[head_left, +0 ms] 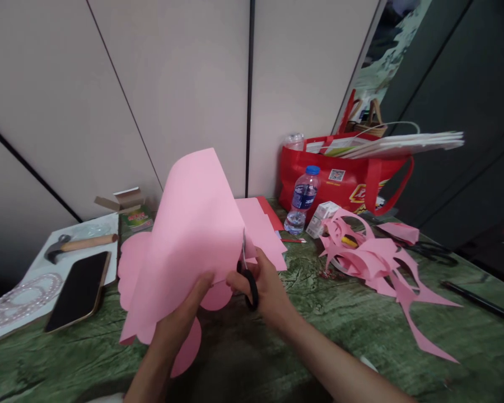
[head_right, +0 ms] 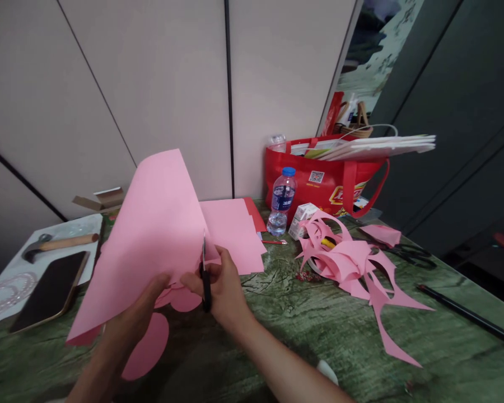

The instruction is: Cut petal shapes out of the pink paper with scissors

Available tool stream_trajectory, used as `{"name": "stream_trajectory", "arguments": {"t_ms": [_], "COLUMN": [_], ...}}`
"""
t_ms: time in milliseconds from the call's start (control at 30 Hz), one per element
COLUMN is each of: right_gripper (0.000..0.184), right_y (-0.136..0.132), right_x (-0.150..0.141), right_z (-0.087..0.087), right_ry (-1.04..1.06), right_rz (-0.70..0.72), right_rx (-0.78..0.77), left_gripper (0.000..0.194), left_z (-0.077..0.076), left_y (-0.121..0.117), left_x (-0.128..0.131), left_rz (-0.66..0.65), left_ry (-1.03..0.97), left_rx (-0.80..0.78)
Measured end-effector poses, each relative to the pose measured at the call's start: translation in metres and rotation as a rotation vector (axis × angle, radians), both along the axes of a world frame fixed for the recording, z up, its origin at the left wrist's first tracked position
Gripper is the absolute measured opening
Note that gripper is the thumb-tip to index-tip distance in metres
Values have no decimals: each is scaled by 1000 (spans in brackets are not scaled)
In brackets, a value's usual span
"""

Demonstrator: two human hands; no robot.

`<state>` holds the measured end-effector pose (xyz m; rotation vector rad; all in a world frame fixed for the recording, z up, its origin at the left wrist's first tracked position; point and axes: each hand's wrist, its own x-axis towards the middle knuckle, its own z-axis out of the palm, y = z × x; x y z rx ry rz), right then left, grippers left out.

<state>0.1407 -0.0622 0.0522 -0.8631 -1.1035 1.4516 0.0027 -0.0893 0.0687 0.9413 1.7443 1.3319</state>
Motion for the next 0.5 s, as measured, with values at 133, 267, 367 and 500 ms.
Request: {"name": "stream_trajectory", "arguments": {"t_ms": [133, 267, 367, 500], "right_gripper": [45, 46, 42, 39], "right_y": [-1, -5, -8, -11], "right_x": [3, 9, 13, 15], "right_z": [-5, -8, -6, -6], "right_ry": [51, 70, 113, 136], "right_rz": [45, 37, 28, 39], "right_rx": [23, 15, -2, -16], "left_gripper": [29, 23, 19, 18], "left_z": [-2, -2, -1, -1], "left_y": [-1, -5, -7, -7], "left_x": [2, 14, 21, 23], "left_rz": [39, 56, 29, -27], "left_ry": [30, 23, -38, -33], "left_rx": [-41, -98, -75, -40]}}
